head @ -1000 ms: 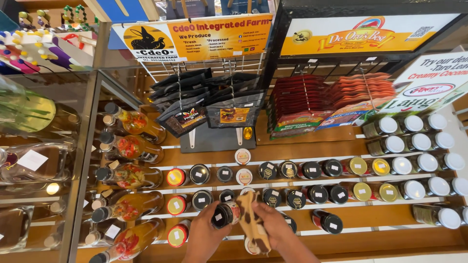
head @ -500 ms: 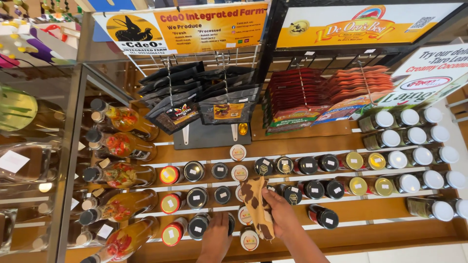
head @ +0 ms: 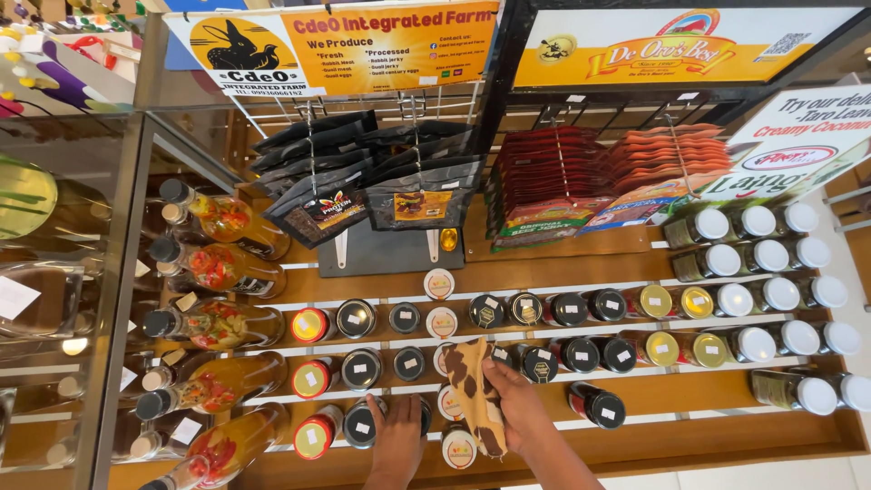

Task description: The person wipes the lids of various jars on a store shelf using a cloth. They pick up individual jars, wipe the tops, and place them back on the shelf, moving from one section to another.

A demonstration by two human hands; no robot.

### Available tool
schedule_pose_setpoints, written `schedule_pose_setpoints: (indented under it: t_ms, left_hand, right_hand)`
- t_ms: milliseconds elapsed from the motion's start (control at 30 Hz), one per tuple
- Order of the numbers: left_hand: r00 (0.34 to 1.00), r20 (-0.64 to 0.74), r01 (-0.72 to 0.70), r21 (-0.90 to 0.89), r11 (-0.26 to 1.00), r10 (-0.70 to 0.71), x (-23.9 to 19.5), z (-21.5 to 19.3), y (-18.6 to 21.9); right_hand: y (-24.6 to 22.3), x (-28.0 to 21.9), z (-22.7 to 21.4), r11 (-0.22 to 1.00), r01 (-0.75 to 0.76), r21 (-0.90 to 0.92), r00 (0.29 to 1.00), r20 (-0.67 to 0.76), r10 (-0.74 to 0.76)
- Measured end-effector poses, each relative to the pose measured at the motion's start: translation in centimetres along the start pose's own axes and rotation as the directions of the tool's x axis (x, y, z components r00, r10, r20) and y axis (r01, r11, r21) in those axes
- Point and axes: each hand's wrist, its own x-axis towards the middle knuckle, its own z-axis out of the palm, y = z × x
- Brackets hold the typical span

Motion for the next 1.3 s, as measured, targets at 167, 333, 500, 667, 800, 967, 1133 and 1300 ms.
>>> schedule_pose_setpoints:
  t_ms: [167, 333, 500, 667, 800, 967, 1133, 1300]
  left_hand:
    - [0.999, -0.039, -0.016, -0.006, 1.000, 0.016, -0.7, -0.2, 0.2]
    - [0.983, -0.166, -0.101, -0.124, 0.987, 0.080, -1.1, 0.2, -1.0]
    - [0.892, -0.430, 0.005, -0.292, 0.956, -0.136, -0.7, -3.2, -3.9]
    - [0.930, -0.248, 0.282, 0.012, 0.959, -0.271, 0.8, -11.5, -4.1]
    - [0.956, -0.093, 0.289, 0.119, 0.950, -0.279, 2.2, -11.3, -5.3]
    - [0.957, -0.078, 0.286, 0.082, 0.955, -0.280, 3.0, -11.4, -5.7]
    - [0.958, -0.074, 0.278, 0.013, 0.960, -0.277, 2.7, -11.5, -6.2]
    - [0.933, -0.240, 0.244, -0.131, 0.961, -0.269, -0.1, -14.9, -5.1]
  right_hand:
    - [0.4, 0.3, -0.4, 1.000, 0.010, -0.012, 0.999, 0.041, -0.009]
    - [0.4, 0.2, -0.3, 0.998, 0.028, -0.055, 0.995, 0.093, -0.022]
    - [0.3, 0.1, 0.2, 0.997, 0.032, -0.068, 0.996, 0.084, -0.026]
    - [1.7, 1.0, 0.1, 0.999, 0.020, -0.042, 0.996, 0.087, -0.017]
    - [2.3, 1.0, -0.2, 1.000, 0.012, -0.022, 0.994, 0.108, -0.010]
    - [1.7, -0.4, 0.9, 0.999, -0.032, -0.035, 0.999, 0.031, 0.034]
    - [2.7, 0.6, 0.3, 0.998, -0.038, -0.040, 0.999, 0.011, 0.039]
    - [3.0, 0.5, 1.6, 0.989, -0.004, -0.148, 0.999, 0.044, 0.010]
